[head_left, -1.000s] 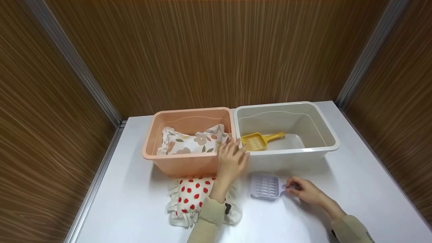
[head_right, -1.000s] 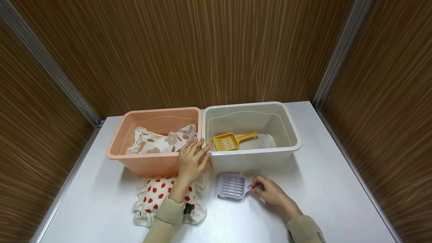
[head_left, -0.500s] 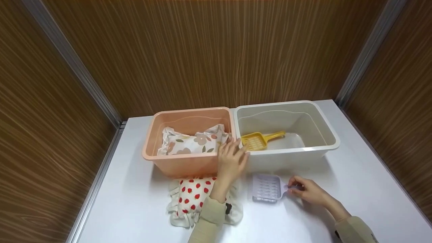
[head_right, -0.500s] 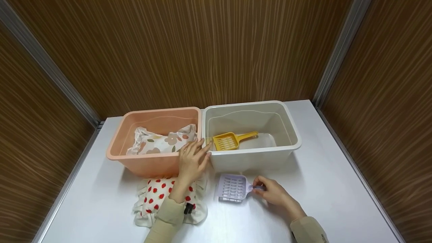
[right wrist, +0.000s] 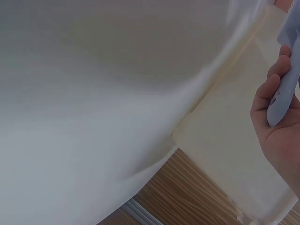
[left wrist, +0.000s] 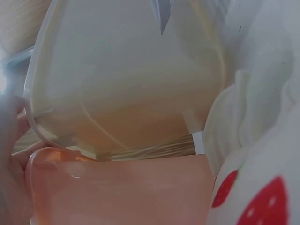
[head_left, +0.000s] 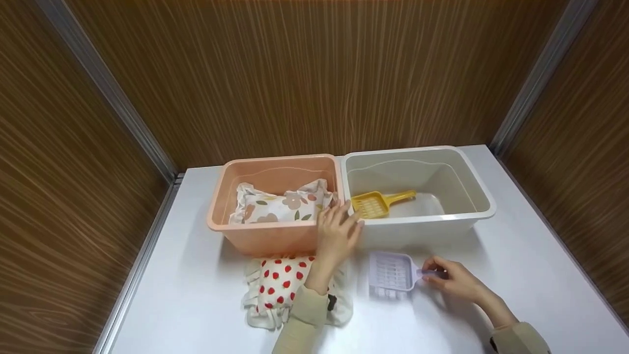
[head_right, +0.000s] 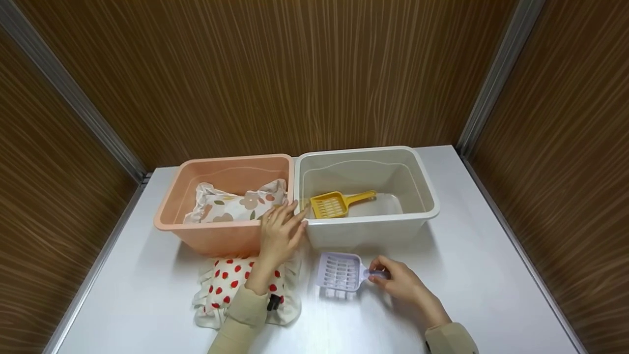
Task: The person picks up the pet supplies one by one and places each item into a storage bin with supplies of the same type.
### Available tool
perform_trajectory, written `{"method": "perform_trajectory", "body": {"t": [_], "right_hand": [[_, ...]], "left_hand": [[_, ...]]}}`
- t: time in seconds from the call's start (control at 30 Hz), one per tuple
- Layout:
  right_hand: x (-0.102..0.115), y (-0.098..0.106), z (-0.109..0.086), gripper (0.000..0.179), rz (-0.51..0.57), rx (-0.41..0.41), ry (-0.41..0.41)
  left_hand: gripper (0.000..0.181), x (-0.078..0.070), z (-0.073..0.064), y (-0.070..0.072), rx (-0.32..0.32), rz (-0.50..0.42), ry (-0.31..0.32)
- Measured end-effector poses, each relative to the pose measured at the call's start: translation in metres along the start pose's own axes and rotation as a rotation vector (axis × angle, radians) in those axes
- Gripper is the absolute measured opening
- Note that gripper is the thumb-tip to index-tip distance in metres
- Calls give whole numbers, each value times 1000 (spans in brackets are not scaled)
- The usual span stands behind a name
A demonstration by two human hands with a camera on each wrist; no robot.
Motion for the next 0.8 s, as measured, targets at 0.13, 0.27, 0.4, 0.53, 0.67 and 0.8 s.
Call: {"method": "perform_trajectory", "body": {"t": [0.13, 0.27, 0.4, 0.53, 0.67, 0.8], "right_hand": [[4, 2, -1, 10, -13, -12, 17], [6, 4, -3, 11, -33, -17, 25], [8, 8, -5, 13, -45, -30, 27], [12, 12, -8, 13, -48, -40, 28], [15, 15, -9, 10, -43, -21, 10], [21, 20, -10, 8, -54, -28, 18]], "left_hand": [[25, 1, 0, -1, 14, 5, 7], [25, 2, 0, -2, 28, 7, 20], [25, 1, 0, -1, 23, 8, 19], [24, 0, 0, -1, 18, 10, 17], [24, 1, 0, -2, 31, 13, 29], [24, 2, 0, -2, 44, 12, 35]]}}
Point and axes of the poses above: each hand's wrist, its own z-axis towards the middle knuckle, its own y-axis out of the back of the hand, x = y × z, the point moved 9 cm from there along z, towards the middle knuckle, and after that the axes turned 13 degrees about -z, right-handed, at the moved point
